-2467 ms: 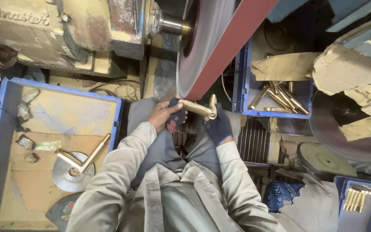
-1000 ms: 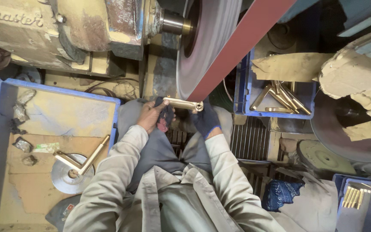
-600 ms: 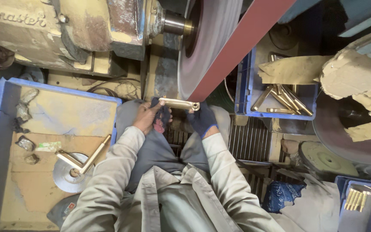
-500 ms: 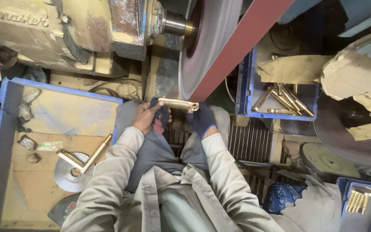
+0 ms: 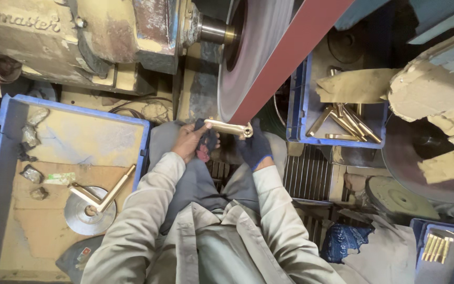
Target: The person sits at a belt grinding machine and repeatedly presses L-shaped brass parts against the moving belt to smooth edges. They handle the parts one at a time, rotating them to grind different surfaces, then place them into a blue bin.
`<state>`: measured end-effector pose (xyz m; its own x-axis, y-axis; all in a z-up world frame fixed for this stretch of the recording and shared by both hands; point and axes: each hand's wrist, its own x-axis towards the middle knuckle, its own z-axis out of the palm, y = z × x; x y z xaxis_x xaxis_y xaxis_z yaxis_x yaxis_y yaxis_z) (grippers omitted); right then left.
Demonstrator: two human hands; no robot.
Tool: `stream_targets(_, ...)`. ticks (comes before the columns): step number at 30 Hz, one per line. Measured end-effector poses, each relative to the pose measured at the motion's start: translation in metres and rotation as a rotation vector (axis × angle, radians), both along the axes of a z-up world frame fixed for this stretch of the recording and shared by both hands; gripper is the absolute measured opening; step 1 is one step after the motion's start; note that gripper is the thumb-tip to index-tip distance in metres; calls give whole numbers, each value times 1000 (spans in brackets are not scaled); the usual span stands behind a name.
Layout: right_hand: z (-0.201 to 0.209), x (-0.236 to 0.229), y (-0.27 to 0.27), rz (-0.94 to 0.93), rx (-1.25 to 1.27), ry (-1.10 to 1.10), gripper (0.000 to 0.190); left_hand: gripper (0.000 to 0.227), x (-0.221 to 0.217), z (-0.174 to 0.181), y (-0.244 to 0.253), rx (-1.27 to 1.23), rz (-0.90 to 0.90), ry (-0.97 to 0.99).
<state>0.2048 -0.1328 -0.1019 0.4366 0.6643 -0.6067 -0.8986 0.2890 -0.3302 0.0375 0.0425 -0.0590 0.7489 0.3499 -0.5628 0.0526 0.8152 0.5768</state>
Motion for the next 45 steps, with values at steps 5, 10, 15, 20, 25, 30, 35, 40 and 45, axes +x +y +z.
stream_targets(5, 4, 7, -20, 152, -115, -670, 54, 30, 11, -4, -8, 10, -34, -6)
stream_targets(10, 15, 1, -40, 392, -508, -1657, 54, 30, 21, -6, -15, 7, -59, -17)
stream_targets(15, 32, 3, -37, -45, -82, -87, 38, 30, 26, 0, -17, -8, -106, -38)
stream_targets(20, 71, -26, -52, -15, -162, -148, 23, 30, 15, 9, -18, 16, -173, 13)
stream_targets(25, 123, -79, -86, 208, -332, -580, 21, 34, -20, 18, -27, -5, -176, -102)
stream_targets(30, 168, -111, -100, 569, -510, -1752, 20, 33, -33, 60, -41, 21, -32, -203)
stream_targets(35, 182, -118, -100, 169, -8, -431, 30, 30, -34, 100, -38, 141, -58, -292)
stream_targets(40, 180, -114, -107, 91, 21, -315, 34, 32, -32, 92, -40, 196, -11, -217)
stream_targets(45, 159, -103, -111, 127, 60, -249, 39, 29, -15, 39, -43, 34, 45, 117)
